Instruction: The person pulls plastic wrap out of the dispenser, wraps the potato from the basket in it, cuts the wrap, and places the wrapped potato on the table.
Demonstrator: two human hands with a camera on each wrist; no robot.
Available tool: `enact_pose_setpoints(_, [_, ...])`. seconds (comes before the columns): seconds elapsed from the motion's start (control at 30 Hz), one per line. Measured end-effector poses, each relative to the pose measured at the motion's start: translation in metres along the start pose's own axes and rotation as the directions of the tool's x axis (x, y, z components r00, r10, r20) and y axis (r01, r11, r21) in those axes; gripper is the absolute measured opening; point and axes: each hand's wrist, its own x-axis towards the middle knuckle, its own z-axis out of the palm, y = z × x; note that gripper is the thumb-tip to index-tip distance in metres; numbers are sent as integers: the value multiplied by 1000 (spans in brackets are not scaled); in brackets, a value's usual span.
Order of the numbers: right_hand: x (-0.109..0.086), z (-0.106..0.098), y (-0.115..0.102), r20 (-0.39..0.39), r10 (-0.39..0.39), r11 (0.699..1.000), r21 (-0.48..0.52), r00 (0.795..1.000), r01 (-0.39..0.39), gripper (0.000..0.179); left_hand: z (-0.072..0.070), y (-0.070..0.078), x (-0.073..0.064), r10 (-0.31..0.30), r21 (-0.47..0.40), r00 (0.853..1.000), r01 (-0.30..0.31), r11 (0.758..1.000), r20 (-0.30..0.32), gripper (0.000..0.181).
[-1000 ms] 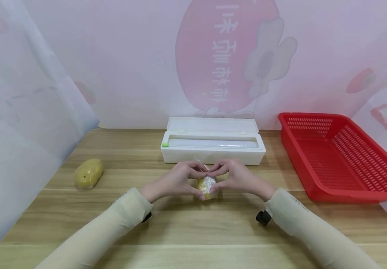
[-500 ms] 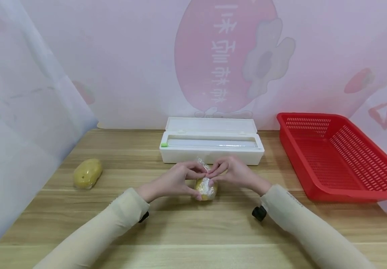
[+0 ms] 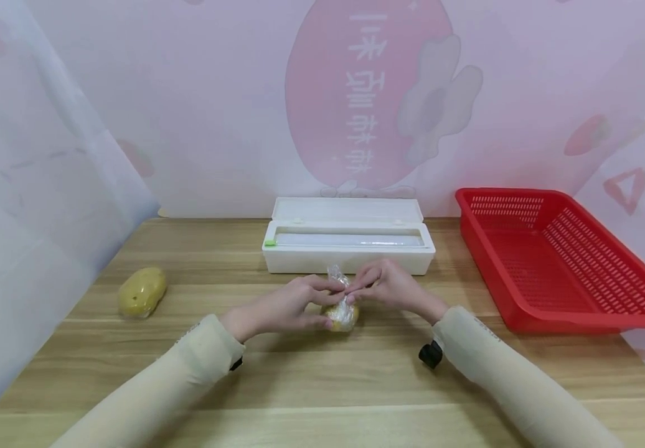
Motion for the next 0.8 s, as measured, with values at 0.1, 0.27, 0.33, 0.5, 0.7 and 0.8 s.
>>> enact_pose_setpoints(0.1, [0, -2, 1, 0, 21, 1000, 17, 1000, -21, 10, 0, -1, 1, 4, -5, 1000, -3, 1000, 4, 52])
enact_pose_setpoints(0.27, [-1, -4, 2, 16, 42, 998, 54, 999, -42, 10, 0, -3, 2, -12, -8, 1000, 12, 1000, 11, 52])
enact_pose_setpoints(0.33, [-1, -4, 3, 16, 43, 997, 58, 999, -44, 10, -1, -3, 3, -17, 3, 1000, 17, 1000, 12, 54])
enact_pose_setpoints(0.5, [-1, -3, 6, 13, 28, 998, 60, 1000, -29, 9, -3, -1, 4, -12, 10, 1000, 12, 1000, 20, 58])
enact_pose_setpoints(0.7, [-1, -2, -9, 24, -64, 990, -125, 998, 66, 11, -10, 1, -4, -123, 56, 992, 125, 991, -31, 62])
enact_pose_setpoints(0.8, [-1, 0, -19, 25, -107, 967, -229, 994, 110, 10, -13, 1, -10, -201, 83, 978, 205, 975, -51, 59])
